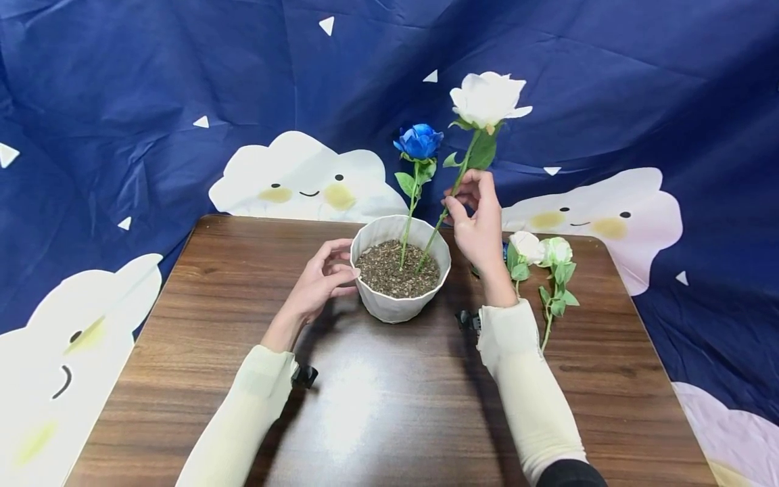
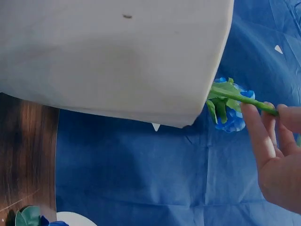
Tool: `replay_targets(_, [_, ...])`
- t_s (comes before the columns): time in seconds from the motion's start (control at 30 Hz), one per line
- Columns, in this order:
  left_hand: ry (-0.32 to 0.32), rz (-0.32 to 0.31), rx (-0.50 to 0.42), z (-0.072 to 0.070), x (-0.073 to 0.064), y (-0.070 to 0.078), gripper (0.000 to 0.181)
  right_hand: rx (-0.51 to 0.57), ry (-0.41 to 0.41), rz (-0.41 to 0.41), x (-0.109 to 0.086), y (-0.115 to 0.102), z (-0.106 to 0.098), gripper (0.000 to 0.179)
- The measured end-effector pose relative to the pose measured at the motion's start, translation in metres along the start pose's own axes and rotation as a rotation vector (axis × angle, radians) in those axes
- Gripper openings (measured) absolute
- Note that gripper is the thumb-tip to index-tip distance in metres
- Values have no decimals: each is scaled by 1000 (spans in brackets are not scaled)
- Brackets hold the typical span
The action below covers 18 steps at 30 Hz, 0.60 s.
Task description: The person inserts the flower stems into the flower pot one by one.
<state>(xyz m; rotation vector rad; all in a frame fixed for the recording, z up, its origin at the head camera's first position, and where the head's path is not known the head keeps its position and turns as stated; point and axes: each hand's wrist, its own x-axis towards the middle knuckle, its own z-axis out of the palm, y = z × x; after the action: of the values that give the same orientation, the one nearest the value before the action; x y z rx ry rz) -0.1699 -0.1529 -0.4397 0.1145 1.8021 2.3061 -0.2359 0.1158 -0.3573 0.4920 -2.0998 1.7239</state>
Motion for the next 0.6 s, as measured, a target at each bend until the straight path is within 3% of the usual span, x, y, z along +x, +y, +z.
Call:
replay_targets(0.17, [-2,0,-8,0,1,0,65,-17,-65,21,2,2,4,23])
replay_targets(0.6, [0,-2,-12,0,0,-1,65,-48,-120,-30,2,8,13,22])
